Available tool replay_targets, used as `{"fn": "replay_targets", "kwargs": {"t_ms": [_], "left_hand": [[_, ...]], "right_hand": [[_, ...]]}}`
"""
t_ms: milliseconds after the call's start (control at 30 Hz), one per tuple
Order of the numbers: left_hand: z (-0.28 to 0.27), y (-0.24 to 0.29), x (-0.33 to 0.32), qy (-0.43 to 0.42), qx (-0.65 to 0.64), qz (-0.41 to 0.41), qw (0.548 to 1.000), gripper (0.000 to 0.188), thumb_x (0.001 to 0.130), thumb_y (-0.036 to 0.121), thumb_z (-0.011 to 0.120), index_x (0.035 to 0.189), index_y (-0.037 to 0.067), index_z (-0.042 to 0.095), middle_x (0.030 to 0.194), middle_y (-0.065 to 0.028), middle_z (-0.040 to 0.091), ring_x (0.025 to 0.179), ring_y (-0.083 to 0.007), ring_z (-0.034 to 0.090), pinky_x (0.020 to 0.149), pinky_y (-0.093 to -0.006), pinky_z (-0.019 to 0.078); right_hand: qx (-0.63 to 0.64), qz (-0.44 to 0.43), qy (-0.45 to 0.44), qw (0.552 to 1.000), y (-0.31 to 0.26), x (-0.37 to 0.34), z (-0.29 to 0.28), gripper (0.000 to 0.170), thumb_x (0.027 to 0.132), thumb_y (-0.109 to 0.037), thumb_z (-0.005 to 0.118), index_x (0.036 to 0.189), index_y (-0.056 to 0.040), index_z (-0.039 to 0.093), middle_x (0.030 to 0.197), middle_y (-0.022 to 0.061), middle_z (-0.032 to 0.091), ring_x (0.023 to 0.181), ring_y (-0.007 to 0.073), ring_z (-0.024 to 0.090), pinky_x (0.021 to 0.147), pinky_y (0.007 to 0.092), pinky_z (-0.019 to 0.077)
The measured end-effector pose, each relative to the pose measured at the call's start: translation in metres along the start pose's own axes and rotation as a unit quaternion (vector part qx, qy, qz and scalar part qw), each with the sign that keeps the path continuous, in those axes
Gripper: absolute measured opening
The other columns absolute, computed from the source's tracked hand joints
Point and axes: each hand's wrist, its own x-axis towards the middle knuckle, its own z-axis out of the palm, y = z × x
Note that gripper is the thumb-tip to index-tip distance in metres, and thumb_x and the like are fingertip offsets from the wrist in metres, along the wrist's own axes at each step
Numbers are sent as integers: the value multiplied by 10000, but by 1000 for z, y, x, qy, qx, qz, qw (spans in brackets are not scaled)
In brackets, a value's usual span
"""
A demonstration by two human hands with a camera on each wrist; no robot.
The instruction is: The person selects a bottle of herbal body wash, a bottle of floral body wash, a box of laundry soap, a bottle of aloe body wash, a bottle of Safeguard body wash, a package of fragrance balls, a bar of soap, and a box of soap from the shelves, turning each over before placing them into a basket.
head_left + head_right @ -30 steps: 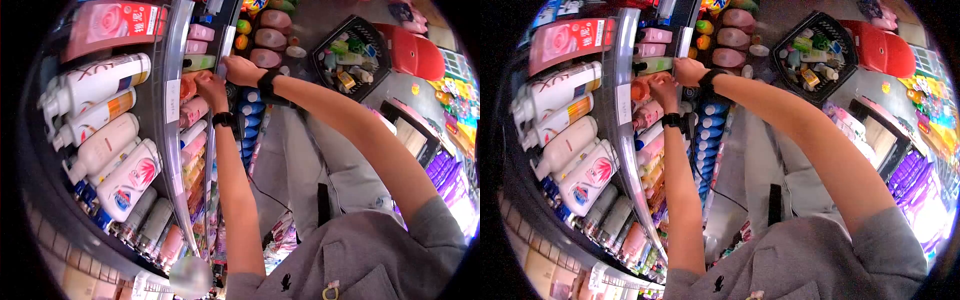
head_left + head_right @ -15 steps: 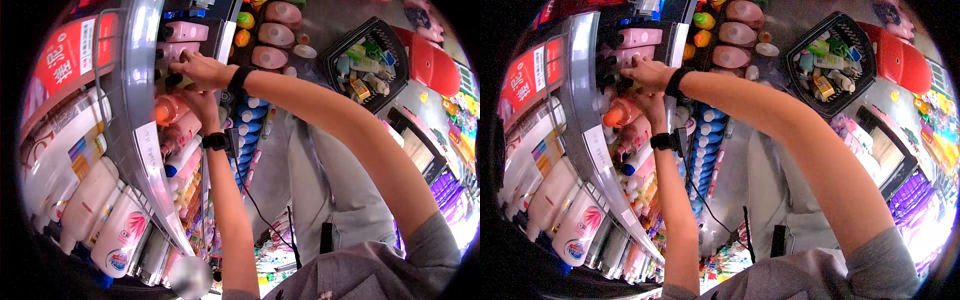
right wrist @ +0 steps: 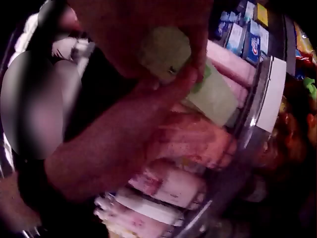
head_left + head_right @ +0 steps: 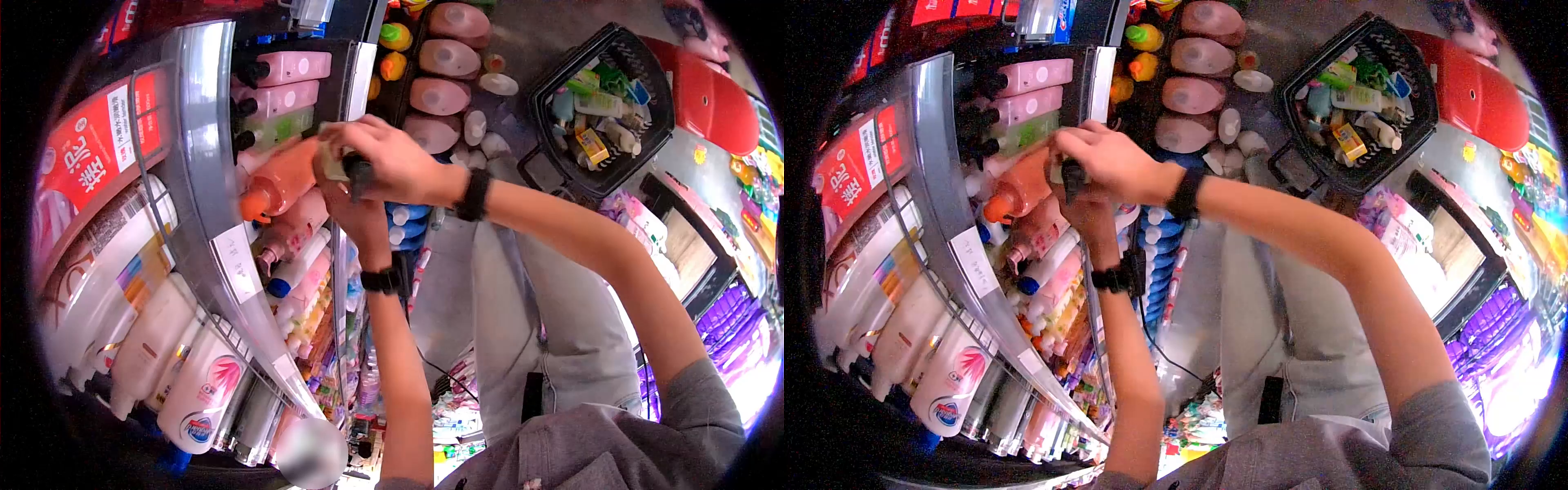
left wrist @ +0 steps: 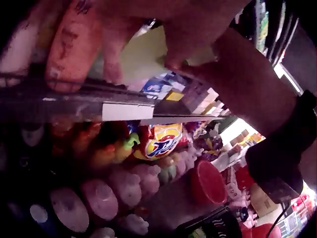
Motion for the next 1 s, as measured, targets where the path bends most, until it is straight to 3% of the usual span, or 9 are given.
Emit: {"fn": "replay_targets", "kwargs": {"t_ms": [100,200,233,400,500,600,700,833,1000], "left_hand": [[-3,75,-19,-61,209,115,969,603,742,221,712,1243,43,426,1091,-153,522,1002,-287,523,927,-356,366],[21,105,-42,-154,58,13,986,527,703,209,749,1102,34,452,981,-122,517,920,-264,527,826,-351,403],[29,103,-51,-181,42,-16,982,479,696,201,757,1018,30,447,938,-106,507,887,-243,526,765,-354,420],[62,123,-86,-252,-202,-238,916,503,785,183,692,1166,23,407,1028,-73,506,932,-173,512,806,-290,424],[66,143,-101,-325,-257,-291,862,575,794,168,674,1251,30,354,1107,-59,480,1004,-139,478,861,-274,402],[63,161,-111,-403,-263,-258,838,668,766,171,689,1294,23,308,1180,-62,455,1065,-149,459,914,-284,376],[58,168,-126,-410,-304,-314,801,698,756,196,683,1310,15,299,1199,-93,458,1055,-165,469,897,-293,380],[58,185,-153,-401,-328,-383,765,680,771,315,627,1290,12,309,1109,-219,529,734,-236,614,598,-348,538],[59,195,-163,-415,-324,-413,743,663,772,366,589,1265,1,340,1073,-234,524,682,-221,589,532,-319,502]], "right_hand": [[9,64,91,994,-41,-23,-41,542,604,-94,747,1064,-42,464,1001,99,604,906,262,591,779,337,478],[166,222,202,939,-54,-47,-58,444,735,-238,751,1015,-24,480,824,47,612,779,57,543,666,238,453],[97,287,185,935,-51,-54,-63,544,704,-413,731,976,-2,500,774,174,619,686,261,623,621,345,485],[137,374,80,914,-50,-91,-101,462,808,-347,632,1091,-2,512,869,163,617,792,273,610,691,345,476],[42,63,113,991,-48,-124,-115,309,913,-253,520,1097,-6,522,913,100,645,875,160,605,776,279,473],[378,304,161,859,-39,-157,-113,371,898,-215,485,1220,-31,478,1057,126,562,1013,209,544,866,305,449],[506,379,210,746,-44,-171,-124,349,908,-243,483,1182,-26,488,1057,124,575,983,203,571,832,303,476],[511,394,276,712,-76,-171,-131,384,906,-379,486,1015,-18,556,969,146,641,919,245,626,814,341,499],[606,360,278,652,-87,-185,-137,396,911,-383,464,1027,-16,558,1079,185,603,1072,320,557,943,388,429]]}}
